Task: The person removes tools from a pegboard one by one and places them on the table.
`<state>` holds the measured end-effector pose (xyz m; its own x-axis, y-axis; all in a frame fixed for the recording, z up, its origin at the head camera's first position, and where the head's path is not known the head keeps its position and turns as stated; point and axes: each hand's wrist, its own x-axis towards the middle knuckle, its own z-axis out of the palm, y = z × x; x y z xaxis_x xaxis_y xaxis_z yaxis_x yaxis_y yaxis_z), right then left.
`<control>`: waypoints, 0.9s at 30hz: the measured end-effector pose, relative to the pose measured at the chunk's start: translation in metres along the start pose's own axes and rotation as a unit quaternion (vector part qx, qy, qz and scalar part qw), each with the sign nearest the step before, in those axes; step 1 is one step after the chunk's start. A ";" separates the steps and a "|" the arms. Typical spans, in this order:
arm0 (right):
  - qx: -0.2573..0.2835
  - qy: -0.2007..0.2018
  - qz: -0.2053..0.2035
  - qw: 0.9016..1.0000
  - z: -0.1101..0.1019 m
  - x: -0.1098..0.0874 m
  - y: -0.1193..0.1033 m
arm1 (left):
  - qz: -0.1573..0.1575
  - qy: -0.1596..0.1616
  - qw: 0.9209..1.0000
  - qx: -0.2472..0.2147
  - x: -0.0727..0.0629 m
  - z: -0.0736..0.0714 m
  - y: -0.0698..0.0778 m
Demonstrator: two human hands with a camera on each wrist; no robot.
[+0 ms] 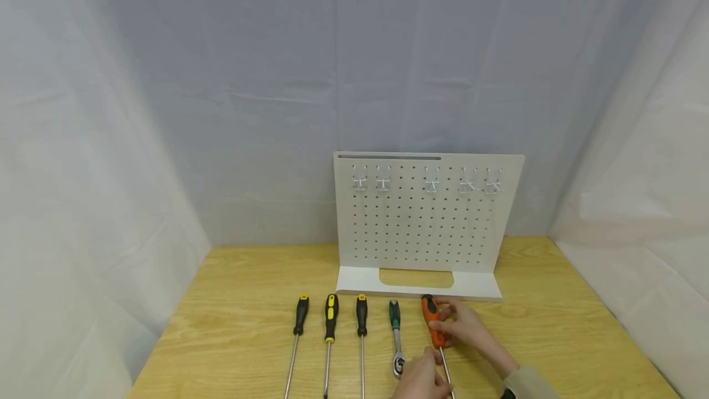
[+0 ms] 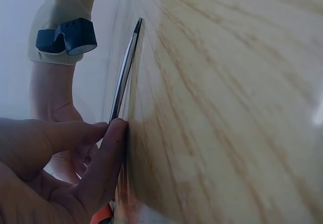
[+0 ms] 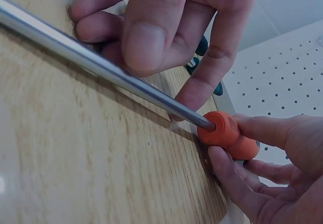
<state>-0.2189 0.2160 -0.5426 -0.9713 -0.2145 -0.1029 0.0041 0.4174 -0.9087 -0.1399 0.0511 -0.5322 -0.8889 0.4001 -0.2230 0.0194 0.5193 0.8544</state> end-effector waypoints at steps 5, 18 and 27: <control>0.001 -0.001 0.000 1.000 0.000 0.000 0.001 | 0.001 -0.003 1.000 -0.001 0.000 -0.001 -0.001; -0.008 -0.003 -0.007 1.000 -0.001 -0.005 0.002 | 0.075 0.033 0.997 -0.003 -0.002 -0.004 -0.004; 0.001 -0.012 -0.011 1.000 -0.001 -0.007 0.000 | 0.060 0.025 0.998 -0.016 -0.001 -0.006 -0.002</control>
<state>-0.2120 0.2181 -0.5415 -0.9652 -0.2448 -0.0917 -0.0175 0.4107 -0.9116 -0.1422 0.0449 -0.5309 -0.9025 0.4201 -0.0948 0.1137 0.4447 0.8884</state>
